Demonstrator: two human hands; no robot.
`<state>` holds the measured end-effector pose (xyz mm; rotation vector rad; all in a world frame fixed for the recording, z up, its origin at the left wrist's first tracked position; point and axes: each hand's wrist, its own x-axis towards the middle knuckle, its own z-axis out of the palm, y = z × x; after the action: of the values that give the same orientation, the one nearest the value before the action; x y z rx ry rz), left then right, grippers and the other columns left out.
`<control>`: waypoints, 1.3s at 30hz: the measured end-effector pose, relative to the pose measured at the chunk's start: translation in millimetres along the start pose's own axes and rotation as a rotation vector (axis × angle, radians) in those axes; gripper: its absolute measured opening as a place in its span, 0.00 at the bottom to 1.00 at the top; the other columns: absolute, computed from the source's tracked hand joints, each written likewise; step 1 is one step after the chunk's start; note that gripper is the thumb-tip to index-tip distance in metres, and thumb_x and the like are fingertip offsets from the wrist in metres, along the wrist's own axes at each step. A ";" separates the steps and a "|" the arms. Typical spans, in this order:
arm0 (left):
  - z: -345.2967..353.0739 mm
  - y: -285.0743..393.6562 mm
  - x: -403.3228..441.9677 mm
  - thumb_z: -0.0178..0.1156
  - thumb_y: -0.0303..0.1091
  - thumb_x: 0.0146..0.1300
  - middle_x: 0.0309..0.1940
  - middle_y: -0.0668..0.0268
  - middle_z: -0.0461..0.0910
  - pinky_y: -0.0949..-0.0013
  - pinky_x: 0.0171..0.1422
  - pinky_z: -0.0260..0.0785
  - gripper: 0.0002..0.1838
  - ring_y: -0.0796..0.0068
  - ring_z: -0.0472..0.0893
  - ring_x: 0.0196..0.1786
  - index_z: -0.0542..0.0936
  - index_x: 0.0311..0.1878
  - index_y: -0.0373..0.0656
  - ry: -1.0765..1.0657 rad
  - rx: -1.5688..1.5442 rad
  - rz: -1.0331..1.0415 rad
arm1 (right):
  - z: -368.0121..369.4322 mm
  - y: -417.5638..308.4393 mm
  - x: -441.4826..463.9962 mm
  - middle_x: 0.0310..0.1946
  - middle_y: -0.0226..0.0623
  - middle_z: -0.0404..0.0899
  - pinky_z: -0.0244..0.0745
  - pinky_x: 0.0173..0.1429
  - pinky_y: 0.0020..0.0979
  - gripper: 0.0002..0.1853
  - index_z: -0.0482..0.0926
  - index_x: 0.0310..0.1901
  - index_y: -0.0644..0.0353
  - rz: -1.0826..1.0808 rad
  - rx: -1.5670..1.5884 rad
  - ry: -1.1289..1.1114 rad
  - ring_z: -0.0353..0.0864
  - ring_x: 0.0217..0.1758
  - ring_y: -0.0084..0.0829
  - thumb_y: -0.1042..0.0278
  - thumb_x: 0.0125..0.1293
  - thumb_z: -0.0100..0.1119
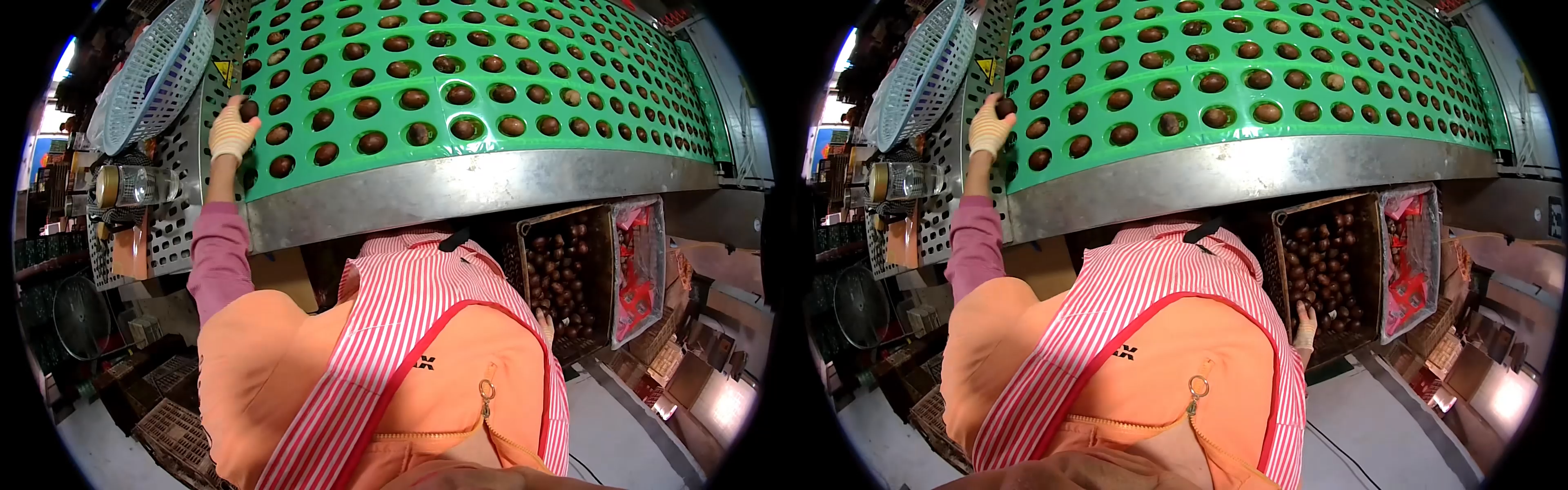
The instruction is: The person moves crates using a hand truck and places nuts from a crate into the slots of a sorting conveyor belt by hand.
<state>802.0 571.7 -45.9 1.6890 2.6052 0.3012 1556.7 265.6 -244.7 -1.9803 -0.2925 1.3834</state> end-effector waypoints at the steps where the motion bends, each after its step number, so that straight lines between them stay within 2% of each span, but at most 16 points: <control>1: 3.9 5.8 -0.2 0.65 0.41 0.55 0.56 0.53 0.78 0.53 0.57 0.73 0.31 0.49 0.79 0.56 0.70 0.63 0.55 -0.067 0.080 0.012 | -1.5 -0.2 1.9 0.63 0.42 0.70 0.66 0.64 0.39 0.42 0.65 0.68 0.66 -0.007 -0.051 0.012 0.71 0.61 0.39 0.50 0.58 0.71; 3: 15.5 15.7 -2.2 0.64 0.40 0.56 0.56 0.54 0.75 0.49 0.56 0.73 0.28 0.49 0.79 0.54 0.69 0.61 0.55 -0.196 0.289 0.027 | -2.8 1.7 6.2 0.61 0.41 0.72 0.65 0.64 0.37 0.39 0.68 0.66 0.66 -0.016 -0.149 0.040 0.72 0.58 0.37 0.51 0.59 0.70; 6: 60.6 -4.8 14.6 0.60 0.37 0.62 0.60 0.57 0.73 0.54 0.54 0.76 0.25 0.53 0.81 0.54 0.70 0.63 0.53 -0.351 0.596 0.037 | 17.1 -20.6 -19.8 0.61 0.41 0.73 0.62 0.67 0.35 0.41 0.67 0.67 0.67 -0.066 -0.200 0.091 0.70 0.61 0.37 0.51 0.58 0.71; 9: 70.4 -4.4 8.1 0.55 0.35 0.67 0.60 0.60 0.75 0.57 0.55 0.77 0.19 0.56 0.81 0.55 0.77 0.60 0.49 -0.375 0.849 0.183 | 10.2 -4.1 -4.2 0.58 0.40 0.75 0.62 0.65 0.34 0.41 0.69 0.66 0.68 -0.117 -0.241 0.151 0.70 0.60 0.35 0.51 0.56 0.72; 13: 54.5 14.1 33.0 0.51 0.31 0.67 0.55 0.61 0.82 0.58 0.56 0.77 0.15 0.59 0.82 0.56 0.85 0.50 0.45 -0.514 0.800 0.167 | 6.8 2.5 0.4 0.57 0.40 0.76 0.63 0.64 0.35 0.40 0.71 0.64 0.68 -0.135 -0.282 0.202 0.71 0.58 0.35 0.51 0.56 0.73; 16: 45.6 21.6 46.3 0.50 0.30 0.67 0.57 0.60 0.81 0.59 0.55 0.76 0.17 0.59 0.81 0.58 0.84 0.54 0.45 -0.715 0.885 0.216 | 2.6 -2.5 -2.0 0.59 0.43 0.75 0.63 0.66 0.35 0.42 0.69 0.65 0.68 -0.089 -0.245 0.054 0.71 0.61 0.37 0.50 0.54 0.73; 18: 55.8 4.6 47.9 0.47 0.31 0.69 0.60 0.60 0.79 0.59 0.57 0.76 0.20 0.59 0.80 0.60 0.81 0.59 0.46 -0.747 0.934 0.209 | 2.5 5.9 0.4 0.59 0.45 0.75 0.63 0.67 0.35 0.43 0.69 0.65 0.68 -0.123 -0.251 0.149 0.71 0.62 0.39 0.49 0.53 0.73; 20: 48.2 10.6 47.3 0.68 0.29 0.53 0.55 0.57 0.81 0.59 0.58 0.76 0.21 0.58 0.81 0.58 0.84 0.53 0.42 -0.729 0.888 0.204 | -3.0 13.8 7.0 0.60 0.46 0.75 0.62 0.68 0.35 0.44 0.69 0.66 0.68 -0.110 -0.252 0.168 0.71 0.63 0.40 0.49 0.53 0.74; 22: 39.5 13.8 56.9 0.66 0.30 0.56 0.57 0.57 0.80 0.58 0.59 0.76 0.20 0.57 0.81 0.58 0.83 0.54 0.42 -0.732 0.814 0.146 | -7.5 17.4 11.3 0.63 0.47 0.72 0.61 0.69 0.36 0.45 0.67 0.67 0.68 -0.098 -0.244 0.169 0.69 0.65 0.41 0.49 0.53 0.74; 23: 47.7 4.9 70.1 0.56 0.29 0.66 0.63 0.59 0.76 0.56 0.56 0.77 0.17 0.57 0.78 0.62 0.82 0.57 0.46 -0.647 0.761 0.083 | -2.2 16.1 9.1 0.58 0.45 0.75 0.66 0.64 0.35 0.40 0.70 0.64 0.67 -0.115 -0.217 0.204 0.72 0.59 0.38 0.51 0.55 0.73; 24: 54.5 -5.8 76.4 0.51 0.32 0.70 0.62 0.59 0.76 0.57 0.59 0.75 0.16 0.56 0.76 0.64 0.80 0.58 0.47 -0.514 0.854 0.138 | 1.5 14.5 5.9 0.53 0.42 0.78 0.70 0.59 0.34 0.36 0.72 0.62 0.66 -0.133 -0.192 0.239 0.75 0.53 0.36 0.54 0.57 0.72; 27: 49.3 -15.7 67.5 0.47 0.32 0.70 0.60 0.56 0.77 0.55 0.70 0.63 0.16 0.58 0.72 0.66 0.75 0.59 0.46 -0.315 0.802 0.386 | 13.7 -9.2 -10.9 0.63 0.48 0.72 0.62 0.69 0.37 0.47 0.65 0.69 0.68 -0.056 -0.287 0.263 0.69 0.67 0.41 0.50 0.53 0.75; 32: 89.2 -53.7 70.6 0.48 0.32 0.68 0.50 0.54 0.82 0.52 0.75 0.54 0.16 0.58 0.74 0.63 0.73 0.57 0.44 -0.283 0.900 0.481 | 17.3 -13.4 -12.4 0.63 0.48 0.73 0.63 0.68 0.35 0.45 0.66 0.68 0.69 -0.154 -0.257 0.334 0.72 0.65 0.40 0.50 0.55 0.73; 35: 90.0 -54.8 78.8 0.46 0.31 0.67 0.45 0.52 0.84 0.53 0.67 0.64 0.15 0.53 0.81 0.54 0.77 0.52 0.43 -0.307 0.761 0.423 | 25.9 -16.4 -19.2 0.61 0.45 0.75 0.64 0.68 0.33 0.39 0.70 0.65 0.68 -0.240 -0.301 0.368 0.73 0.63 0.36 0.50 0.58 0.71; 37: 90.9 -38.7 84.4 0.47 0.34 0.66 0.40 0.49 0.84 0.49 0.49 0.74 0.13 0.49 0.84 0.46 0.82 0.40 0.43 -0.279 0.673 0.383 | 38.1 -31.8 -34.6 0.58 0.39 0.79 0.65 0.67 0.30 0.33 0.74 0.62 0.66 -0.266 -0.184 0.443 0.75 0.61 0.30 0.51 0.62 0.68; 39: 60.7 25.2 69.2 0.49 0.36 0.65 0.43 0.52 0.84 0.51 0.52 0.74 0.14 0.48 0.83 0.48 0.83 0.43 0.43 -0.246 0.575 0.384 | 28.0 -24.5 -36.6 0.58 0.38 0.78 0.64 0.67 0.27 0.36 0.71 0.66 0.64 -0.275 0.104 0.411 0.73 0.62 0.30 0.49 0.62 0.67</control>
<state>803.6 653.4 -95.2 2.2106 2.2984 -0.6790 1521.8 275.2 -207.2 -1.9958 -0.2816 0.7832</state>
